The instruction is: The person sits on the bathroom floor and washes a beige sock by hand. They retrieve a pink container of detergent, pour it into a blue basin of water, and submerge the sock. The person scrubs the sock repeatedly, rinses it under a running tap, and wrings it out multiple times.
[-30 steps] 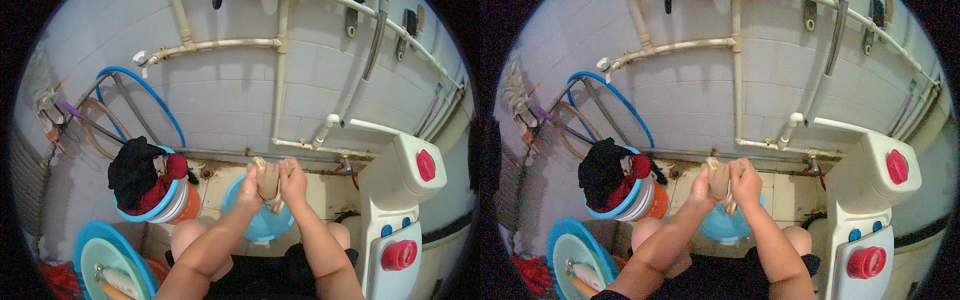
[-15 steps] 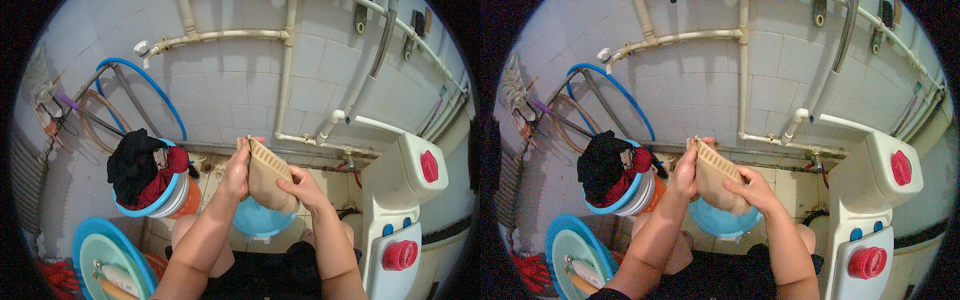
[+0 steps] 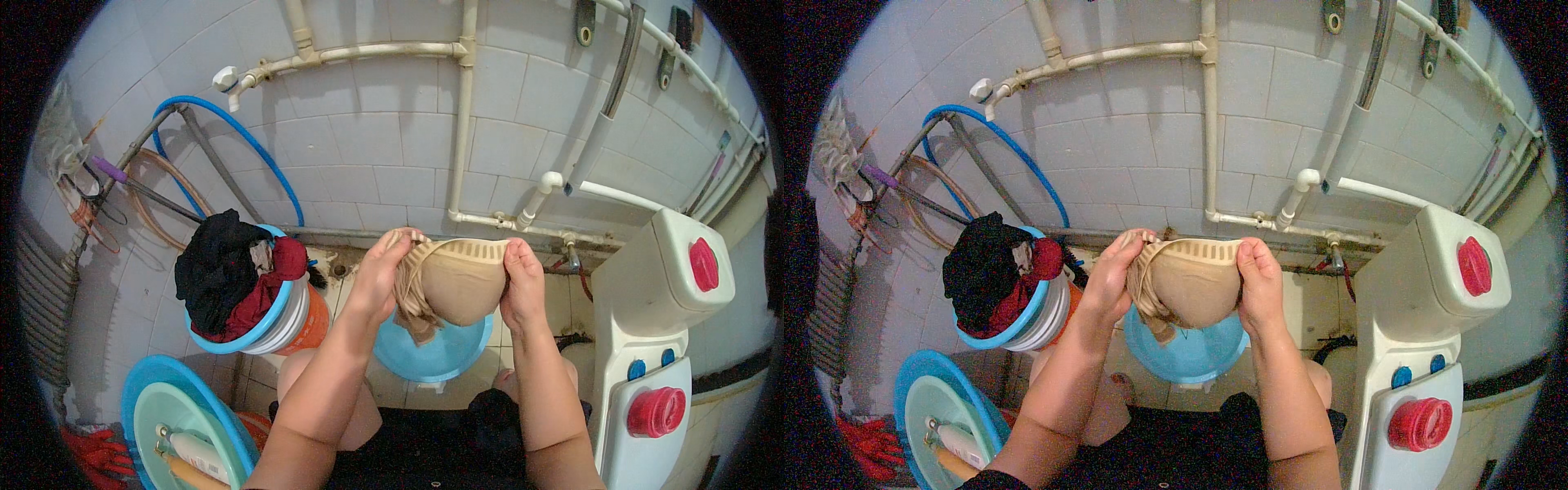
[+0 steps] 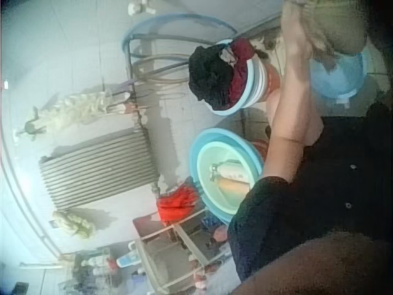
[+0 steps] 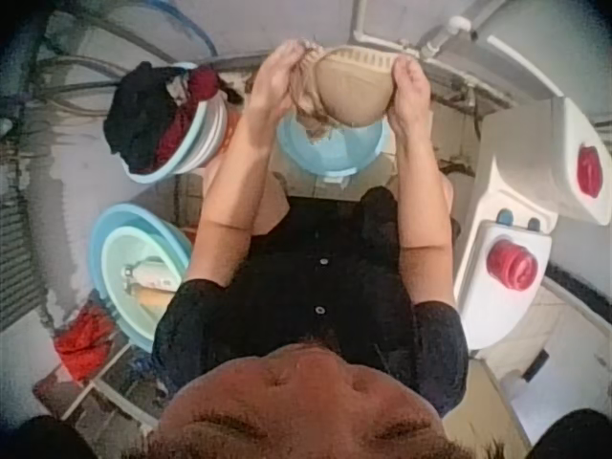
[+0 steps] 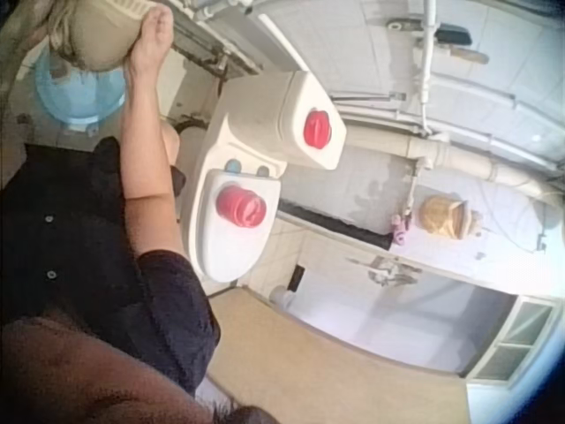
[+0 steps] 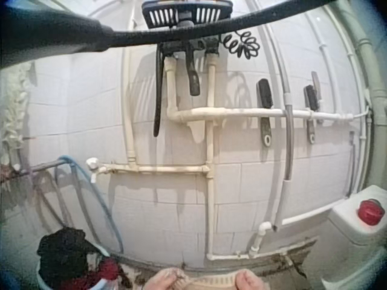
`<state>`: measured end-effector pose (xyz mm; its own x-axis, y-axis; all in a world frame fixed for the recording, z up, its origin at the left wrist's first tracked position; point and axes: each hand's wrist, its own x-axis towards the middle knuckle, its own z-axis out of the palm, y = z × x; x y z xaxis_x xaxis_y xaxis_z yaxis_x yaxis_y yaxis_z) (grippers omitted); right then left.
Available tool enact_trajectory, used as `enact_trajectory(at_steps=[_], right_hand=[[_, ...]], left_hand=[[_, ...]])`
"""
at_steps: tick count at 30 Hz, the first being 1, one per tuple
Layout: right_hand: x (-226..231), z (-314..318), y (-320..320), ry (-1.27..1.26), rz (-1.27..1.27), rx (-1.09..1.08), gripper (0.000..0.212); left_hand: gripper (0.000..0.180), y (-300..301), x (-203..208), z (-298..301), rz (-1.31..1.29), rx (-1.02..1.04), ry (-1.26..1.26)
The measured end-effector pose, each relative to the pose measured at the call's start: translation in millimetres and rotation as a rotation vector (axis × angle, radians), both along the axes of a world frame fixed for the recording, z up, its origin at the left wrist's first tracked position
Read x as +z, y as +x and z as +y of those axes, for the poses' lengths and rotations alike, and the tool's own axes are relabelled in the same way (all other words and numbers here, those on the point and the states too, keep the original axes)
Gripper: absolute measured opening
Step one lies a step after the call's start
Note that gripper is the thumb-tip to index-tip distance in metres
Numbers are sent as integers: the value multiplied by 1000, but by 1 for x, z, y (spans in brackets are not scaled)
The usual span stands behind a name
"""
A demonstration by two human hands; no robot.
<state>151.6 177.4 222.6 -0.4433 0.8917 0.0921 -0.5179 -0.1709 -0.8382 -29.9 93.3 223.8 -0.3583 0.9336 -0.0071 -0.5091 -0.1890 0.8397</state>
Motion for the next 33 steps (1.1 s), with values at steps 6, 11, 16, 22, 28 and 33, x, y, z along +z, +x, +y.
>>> enact_trajectory(at_steps=[6, 11, 16, 22, 28, 33], right_hand=[[12, -3, -9, -43, -8, 60, 16], [1, 0, -11, 51, -11, 163, 15], [1, 2, -8, 34, -54, 134, 14], [2, 6, -3, 0, -65, 71, 16], [6, 7, -8, -63, 126, 27, 18], [0, -28, -20, 775, -546, -182, 22]], left_hand=[[31, 1, 8, -3, 518, -106, 53], [47, 14, 7, -3, 777, -316, -148], [32, 9, 10, -11, 1648, 141, -36], [24, -9, -2, -6, 953, -241, -3], [25, 4, -4, -5, 234, -220, -42], [31, 36, -1, 10, -193, 48, -170]])
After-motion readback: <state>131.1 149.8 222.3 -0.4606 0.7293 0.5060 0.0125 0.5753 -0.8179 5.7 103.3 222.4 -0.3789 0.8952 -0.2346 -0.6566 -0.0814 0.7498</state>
